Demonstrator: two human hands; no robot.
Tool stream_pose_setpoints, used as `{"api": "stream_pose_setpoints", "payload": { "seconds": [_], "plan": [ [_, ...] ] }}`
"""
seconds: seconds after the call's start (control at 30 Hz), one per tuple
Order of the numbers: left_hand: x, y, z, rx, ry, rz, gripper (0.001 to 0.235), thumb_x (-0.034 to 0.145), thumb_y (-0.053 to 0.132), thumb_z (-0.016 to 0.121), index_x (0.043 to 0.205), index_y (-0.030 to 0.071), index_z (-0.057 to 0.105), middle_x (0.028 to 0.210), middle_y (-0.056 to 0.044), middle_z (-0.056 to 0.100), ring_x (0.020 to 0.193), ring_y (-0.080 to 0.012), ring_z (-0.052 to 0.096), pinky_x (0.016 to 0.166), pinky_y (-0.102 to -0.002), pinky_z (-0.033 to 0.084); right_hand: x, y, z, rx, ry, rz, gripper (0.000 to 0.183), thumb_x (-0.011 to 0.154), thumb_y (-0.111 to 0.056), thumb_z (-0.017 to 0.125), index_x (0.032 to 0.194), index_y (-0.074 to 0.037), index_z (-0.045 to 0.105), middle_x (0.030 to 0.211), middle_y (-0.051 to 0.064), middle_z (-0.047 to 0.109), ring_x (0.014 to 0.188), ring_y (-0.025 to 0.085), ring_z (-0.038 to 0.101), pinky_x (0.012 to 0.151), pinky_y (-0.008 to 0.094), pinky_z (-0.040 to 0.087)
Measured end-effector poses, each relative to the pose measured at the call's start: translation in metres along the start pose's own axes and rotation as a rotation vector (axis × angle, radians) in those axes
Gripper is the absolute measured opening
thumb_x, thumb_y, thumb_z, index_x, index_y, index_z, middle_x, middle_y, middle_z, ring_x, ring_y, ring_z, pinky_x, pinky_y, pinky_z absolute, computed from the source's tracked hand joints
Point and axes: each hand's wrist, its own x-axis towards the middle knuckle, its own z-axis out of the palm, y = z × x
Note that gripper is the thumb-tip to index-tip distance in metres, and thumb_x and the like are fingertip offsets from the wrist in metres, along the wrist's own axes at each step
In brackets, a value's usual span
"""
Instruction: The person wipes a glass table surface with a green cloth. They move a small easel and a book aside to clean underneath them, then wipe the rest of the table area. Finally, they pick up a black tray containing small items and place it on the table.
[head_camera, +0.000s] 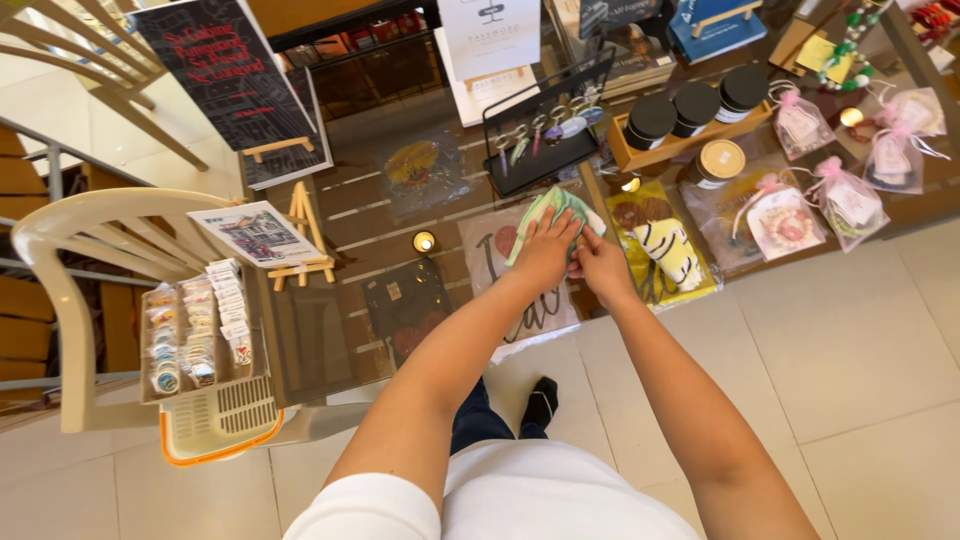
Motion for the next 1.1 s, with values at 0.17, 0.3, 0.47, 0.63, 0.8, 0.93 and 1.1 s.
{"api": "stream_pose_setpoints", "payload": {
  "seconds": [0.17,0.3,0.47,0.63,0.8,0.93,1.1],
  "plan": [
    [0.018,0.012,0.019,0.008,-0.022,0.043,0.083,0.089,0.018,0.074,0.161,0.019,0.033,0.172,0.001,0.017,0.16,-0.0306,0.004,0.128,-0.054,0.012,-0.006,0.006,-0.024,0.013,0.036,0.004,0.05,0.102,-0.004,0.051,0.151,0.001,0.041,0.09,0.019,0.069,0.062,0.026,0.074,0.059,0.037,0.067],
    [-0.001,0.028,0.015,-0.011,-0.039,0.094,0.083,0.087,0.004,0.066,0.162,0.019,0.033,0.172,0.001,0.018,0.16,-0.03,0.005,0.129,-0.053,0.011,-0.028,0.008,-0.036,-0.001,0.036,-0.003,0.049,0.102,-0.003,0.05,0.15,0.002,0.041,0.09,0.023,0.068,0.064,0.029,0.074,0.062,0.041,0.068],
    [-0.027,0.026,0.027,-0.038,-0.026,0.138,0.085,0.084,0.0,0.063,0.161,0.02,0.034,0.171,0.002,0.021,0.16,-0.0289,0.008,0.129,-0.052,0.014,-0.056,0.016,-0.034,-0.004,0.06,0.008,0.048,0.102,-0.002,0.05,0.149,0.003,0.043,0.09,0.022,0.068,0.065,0.027,0.074,0.061,0.039,0.068],
    [-0.064,0.013,0.024,-0.075,0.001,0.185,0.078,0.087,-0.002,0.056,0.16,0.019,0.038,0.17,0.002,0.026,0.16,-0.0277,0.012,0.129,-0.051,0.015,-0.083,0.02,-0.015,-0.012,0.071,0.002,0.048,0.101,-0.002,0.05,0.148,0.005,0.042,0.088,0.022,0.068,0.062,0.027,0.073,0.061,0.038,0.068],
    [-0.107,-0.022,0.013,-0.076,0.028,0.225,0.064,0.097,0.004,0.05,0.159,0.02,0.039,0.17,0.002,0.026,0.16,-0.0279,0.013,0.128,-0.052,0.017,-0.111,0.027,0.029,-0.3,0.042,-0.019,0.055,0.095,-0.006,0.057,0.149,0.001,0.047,0.091,0.02,0.074,0.072,0.027,0.075,0.064,0.038,0.064],
    [-0.149,-0.057,-0.004,-0.112,0.031,0.248,0.061,0.099,0.005,0.05,0.157,0.019,0.041,0.169,0.001,0.028,0.159,-0.0298,0.015,0.128,-0.053,0.018,-0.138,0.029,0.078,-0.254,0.032,-0.001,0.059,0.094,-0.004,0.054,0.151,0.004,0.042,0.092,0.021,0.074,0.072,0.027,0.076,0.07,0.037,0.065],
    [-0.192,-0.103,-0.007,-0.139,0.059,0.25,0.057,0.101,0.009,0.05,0.156,0.02,0.042,0.169,0.002,0.028,0.158,-0.0299,0.016,0.127,-0.053,0.02,-0.17,0.029,0.131,-0.198,-0.039,0.035,0.064,0.093,0.0,0.053,0.154,0.0,0.036,0.098,0.021,0.072,0.078,0.028,0.077,0.073,0.036,0.065]
  ]
}}
